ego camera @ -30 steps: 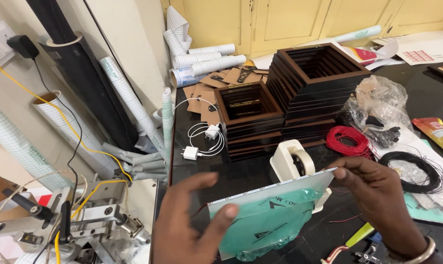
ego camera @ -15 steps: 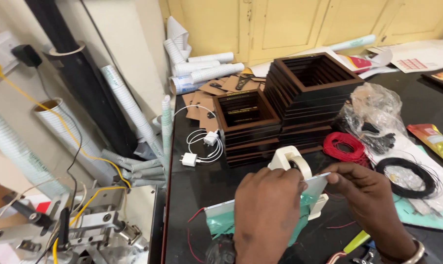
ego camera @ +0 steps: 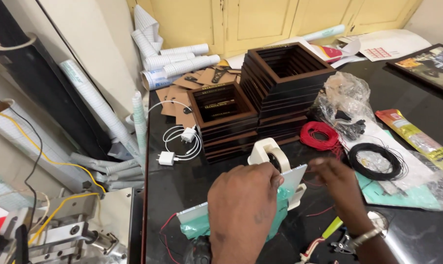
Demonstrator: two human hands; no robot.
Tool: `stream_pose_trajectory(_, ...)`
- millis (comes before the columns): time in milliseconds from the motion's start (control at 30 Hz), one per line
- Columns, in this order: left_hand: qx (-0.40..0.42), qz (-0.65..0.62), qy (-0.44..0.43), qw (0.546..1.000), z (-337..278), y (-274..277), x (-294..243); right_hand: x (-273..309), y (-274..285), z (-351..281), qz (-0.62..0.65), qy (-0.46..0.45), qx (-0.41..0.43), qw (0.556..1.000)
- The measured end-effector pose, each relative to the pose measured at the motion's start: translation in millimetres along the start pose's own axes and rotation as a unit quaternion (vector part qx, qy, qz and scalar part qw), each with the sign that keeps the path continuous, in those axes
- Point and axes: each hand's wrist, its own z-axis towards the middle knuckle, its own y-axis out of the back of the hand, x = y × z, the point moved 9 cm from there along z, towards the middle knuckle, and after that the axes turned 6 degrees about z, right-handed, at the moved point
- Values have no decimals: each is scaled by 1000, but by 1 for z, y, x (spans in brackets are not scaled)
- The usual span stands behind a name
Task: The person is assembling and wiring LED strips onto a plastic backing panel, likely for a custom frame or sign.
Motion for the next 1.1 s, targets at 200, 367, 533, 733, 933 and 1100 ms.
stream_pose_trajectory(200, 44, 4, 23, 999, 1, -7, 4, -123, 31, 11, -222, -185, 101, 952)
stream_pose_trajectory(367, 12, -5, 6, 1000, 1, -1, 1, -106, 15, 12, -197, -216, 110, 950)
stream_pose_trajectory(533, -2, 0, 7, 1000, 2, -3, 3, -80, 13, 4, -168, -159, 121, 965)
stream_pose_trajectory(733, -6, -1, -5, 1000, 1, -5, 4, -102, 39, -31, -126, -220, 38, 967)
stream_pose_trajectory(933, -20, -8, -15, 1000, -2, -3, 4, -149, 15, -84, 16, -363, 53, 930)
stream_pose_trajectory(1100, -49, -7, -23, 999, -4, 0, 4, -133, 14, -70, 183, -399, 95, 893)
